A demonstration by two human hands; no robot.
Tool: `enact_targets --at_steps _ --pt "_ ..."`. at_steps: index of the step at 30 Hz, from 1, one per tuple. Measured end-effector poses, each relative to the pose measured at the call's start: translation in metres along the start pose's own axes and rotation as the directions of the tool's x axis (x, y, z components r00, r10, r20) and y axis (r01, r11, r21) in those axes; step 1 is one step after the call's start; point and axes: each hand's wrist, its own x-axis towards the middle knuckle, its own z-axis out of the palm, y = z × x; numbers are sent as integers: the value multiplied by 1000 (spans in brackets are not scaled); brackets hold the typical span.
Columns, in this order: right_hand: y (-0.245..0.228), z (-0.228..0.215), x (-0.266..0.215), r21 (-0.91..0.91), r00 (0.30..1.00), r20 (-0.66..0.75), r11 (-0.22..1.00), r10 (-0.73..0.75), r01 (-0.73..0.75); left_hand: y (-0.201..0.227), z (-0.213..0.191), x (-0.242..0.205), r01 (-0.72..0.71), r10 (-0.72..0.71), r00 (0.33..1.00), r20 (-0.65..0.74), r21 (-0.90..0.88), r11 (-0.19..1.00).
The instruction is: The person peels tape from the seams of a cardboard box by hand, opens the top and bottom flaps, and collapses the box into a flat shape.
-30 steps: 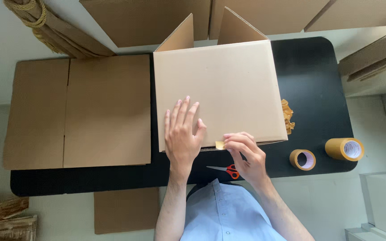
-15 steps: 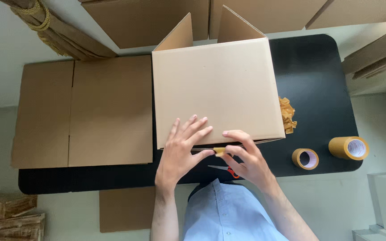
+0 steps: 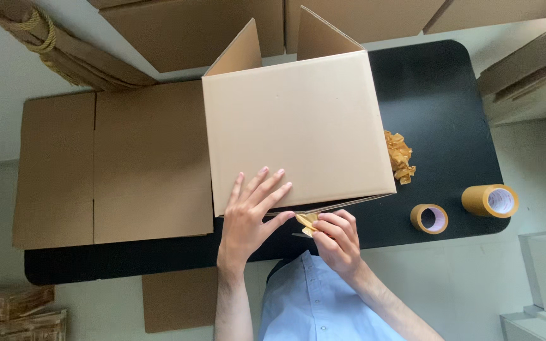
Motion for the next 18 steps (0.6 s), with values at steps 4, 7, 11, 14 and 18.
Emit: enact_targets --at_steps 4,7,11,14,18 --pt "-1 5 -5 2 999 -39 1000 -8 8 1 1 -1 -2 2 1000 -17 -9 1000" --pt "0 8 -7 38 999 -48 999 -6 8 0 -1 0 -3 3 1000 -8 -19 1000" --pt "2 9 -5 117 999 -38 993 8 -3 -1 1 0 -13 13 1000 -8 -8 1000" --pt "2 8 -5 157 1000 -15 988 -4 6 1 -3 2 -14 14 1000 -4 -15 1000" --pt "2 6 -1 238 999 36 971 -14 5 -2 -1 3 -20 20 1000 -8 -23 1000"
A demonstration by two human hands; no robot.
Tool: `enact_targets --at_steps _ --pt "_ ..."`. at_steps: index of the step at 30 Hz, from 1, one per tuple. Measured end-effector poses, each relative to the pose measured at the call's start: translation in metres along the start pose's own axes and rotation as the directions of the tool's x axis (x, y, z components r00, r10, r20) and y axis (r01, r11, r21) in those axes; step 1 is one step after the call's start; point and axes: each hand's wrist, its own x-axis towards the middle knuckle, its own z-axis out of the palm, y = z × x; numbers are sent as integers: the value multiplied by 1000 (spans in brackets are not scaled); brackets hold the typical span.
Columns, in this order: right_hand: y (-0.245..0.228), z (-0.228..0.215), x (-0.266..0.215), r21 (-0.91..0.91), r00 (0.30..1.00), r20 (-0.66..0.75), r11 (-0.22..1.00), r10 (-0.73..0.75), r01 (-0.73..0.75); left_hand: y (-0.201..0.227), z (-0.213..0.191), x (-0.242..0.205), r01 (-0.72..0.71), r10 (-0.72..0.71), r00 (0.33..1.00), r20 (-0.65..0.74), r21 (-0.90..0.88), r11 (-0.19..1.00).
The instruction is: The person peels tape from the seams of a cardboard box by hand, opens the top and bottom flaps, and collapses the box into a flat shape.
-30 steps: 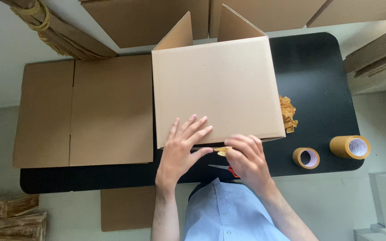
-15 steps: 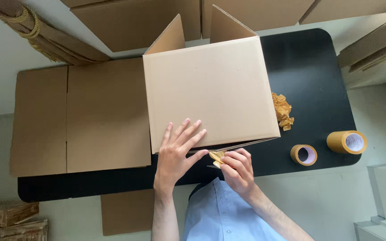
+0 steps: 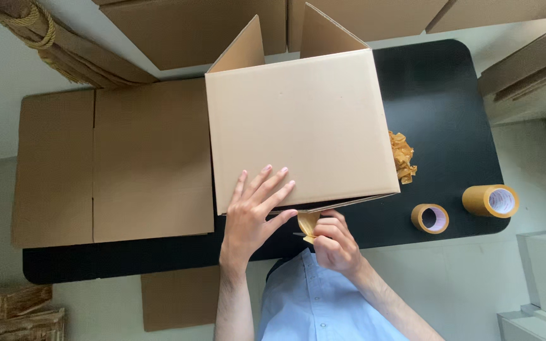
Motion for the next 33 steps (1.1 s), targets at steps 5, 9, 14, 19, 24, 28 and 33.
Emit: enact_targets --at_steps 5,9,14,19,24,28,33 --pt "4 -1 -24 88 994 29 990 107 -110 -1 0 0 2 -2 1000 10 10 1000" --pt "8 -3 -58 39 966 -19 966 256 -255 2 -4 -1 18 -18 1000 25 -7 1000" --pt "3 0 -62 -80 913 -97 911 397 -405 -1 2 -4 7 -7 1000 -7 22 1000" --pt "-9 -6 -49 18 776 -83 779 625 -626 1 3 -2 9 -9 1000 -24 27 1000" --pt "-3 -17 -72 -260 825 -208 784 525 -564 0 6 -7 -37 44 992 -115 57 998" --pt "-18 -23 -46 -147 745 -173 731 644 -666 -1 2 -10 -138 175 957 -233 165 977" --pt "8 -27 -64 52 743 -198 764 639 -643 -24 53 -49 -14 211 810 -548 342 940"
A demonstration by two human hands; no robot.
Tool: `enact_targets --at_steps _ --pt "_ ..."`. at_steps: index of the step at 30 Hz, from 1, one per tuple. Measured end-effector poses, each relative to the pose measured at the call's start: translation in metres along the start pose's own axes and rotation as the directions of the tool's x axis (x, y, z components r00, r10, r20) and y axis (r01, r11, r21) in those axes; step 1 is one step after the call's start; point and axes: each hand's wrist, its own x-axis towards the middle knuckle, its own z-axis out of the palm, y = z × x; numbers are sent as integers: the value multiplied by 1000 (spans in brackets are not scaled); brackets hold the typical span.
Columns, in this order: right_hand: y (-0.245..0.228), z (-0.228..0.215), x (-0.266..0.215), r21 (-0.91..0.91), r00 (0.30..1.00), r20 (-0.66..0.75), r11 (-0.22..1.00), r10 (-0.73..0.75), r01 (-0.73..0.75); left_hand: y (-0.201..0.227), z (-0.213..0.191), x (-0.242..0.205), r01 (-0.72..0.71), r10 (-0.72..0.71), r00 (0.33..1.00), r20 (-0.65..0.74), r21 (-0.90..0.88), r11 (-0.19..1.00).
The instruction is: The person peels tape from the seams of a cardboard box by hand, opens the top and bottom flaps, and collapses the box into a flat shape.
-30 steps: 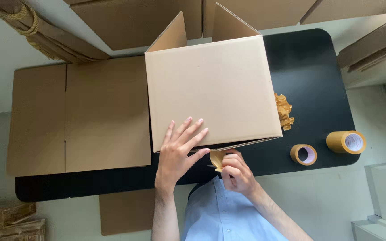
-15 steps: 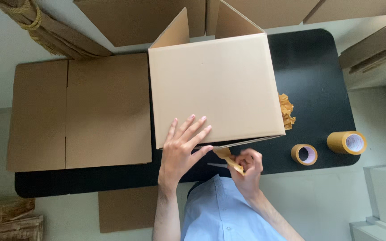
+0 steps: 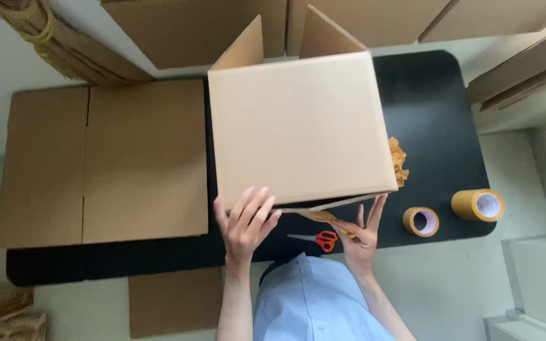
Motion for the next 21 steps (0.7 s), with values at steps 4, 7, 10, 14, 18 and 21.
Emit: enact_targets --at_steps 4,7,10,14,18,21 --pt "20 -4 15 19 1000 12 1000 7 -7 -5 33 -77 185 -171 971 -169 68 980" --pt "29 -7 25 16 1000 1 1000 -17 17 4 39 -87 636 -698 715 35 -446 630" --pt "36 -13 31 -41 1000 23 999 14 -13 0 66 -132 789 -798 522 301 -525 319" --pt "10 -7 44 -105 999 37 994 18 -14 1 64 -119 801 -810 535 240 -450 395" --pt "-33 -2 77 -19 997 39 998 60 -59 -10 46 -87 776 -806 585 91 -352 523" --pt "-90 8 118 -55 998 48 998 43 -40 -13 22 -23 788 -826 564 16 -311 532"
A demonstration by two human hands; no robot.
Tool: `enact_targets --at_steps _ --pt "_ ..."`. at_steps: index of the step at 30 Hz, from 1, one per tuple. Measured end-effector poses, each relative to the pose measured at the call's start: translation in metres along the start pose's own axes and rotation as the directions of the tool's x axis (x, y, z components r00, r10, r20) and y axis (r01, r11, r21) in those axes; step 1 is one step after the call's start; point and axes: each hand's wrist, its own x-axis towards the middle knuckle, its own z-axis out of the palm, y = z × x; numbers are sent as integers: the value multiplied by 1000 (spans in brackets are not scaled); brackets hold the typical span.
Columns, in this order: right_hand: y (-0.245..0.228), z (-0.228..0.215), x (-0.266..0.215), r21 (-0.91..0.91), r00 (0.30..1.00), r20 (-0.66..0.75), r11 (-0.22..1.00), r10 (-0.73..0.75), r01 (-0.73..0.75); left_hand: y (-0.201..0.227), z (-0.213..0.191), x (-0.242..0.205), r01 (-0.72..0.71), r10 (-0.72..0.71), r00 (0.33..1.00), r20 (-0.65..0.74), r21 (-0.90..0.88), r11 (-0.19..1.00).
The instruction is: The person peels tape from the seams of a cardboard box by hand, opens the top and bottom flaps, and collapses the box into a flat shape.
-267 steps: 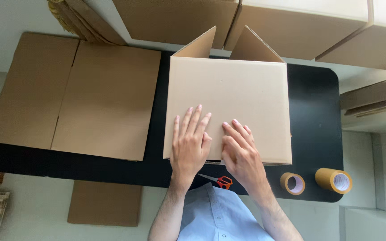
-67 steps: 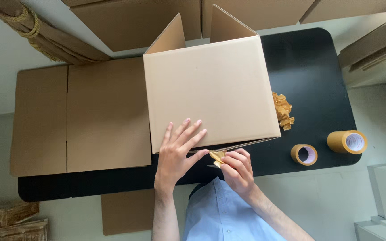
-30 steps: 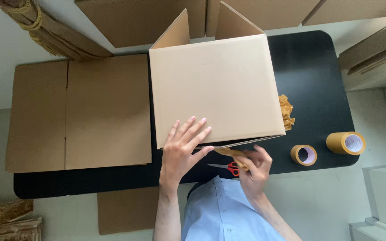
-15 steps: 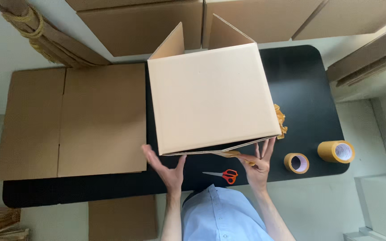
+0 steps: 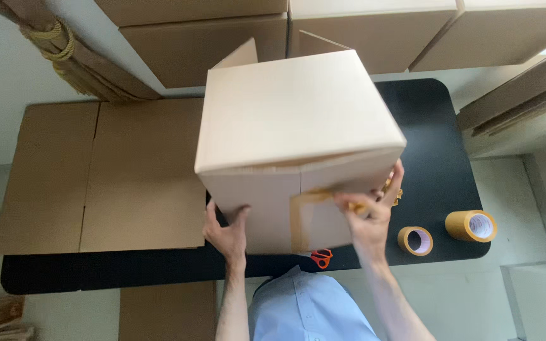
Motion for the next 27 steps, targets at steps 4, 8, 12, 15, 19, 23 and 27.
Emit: enact_targets --at_steps 4,8,12,15,19,23,27 --pt "-29 0 43 -83 997 44 995 -61 64 58 -5 32 -143 144 990 -4 122 982" --pt "-26 14 81 -157 997 58 987 50 -40 100 3 58 30 -47 997 63 243 969" --pt "-7 34 112 -134 983 59 977 175 -166 101 22 87 5 -51 992 114 376 927" --pt "23 56 118 -104 962 31 958 271 -266 56 55 94 18 -59 994 95 388 922" --pt "17 71 136 -128 919 15 912 393 -388 34 79 99 -10 -29 994 104 354 935" --pt "51 89 151 -247 903 56 883 425 -400 26 86 106 -9 -33 973 229 180 984" --pt "57 111 179 -240 879 16 856 476 -459 14 104 119 100 -146 948 284 168 981"
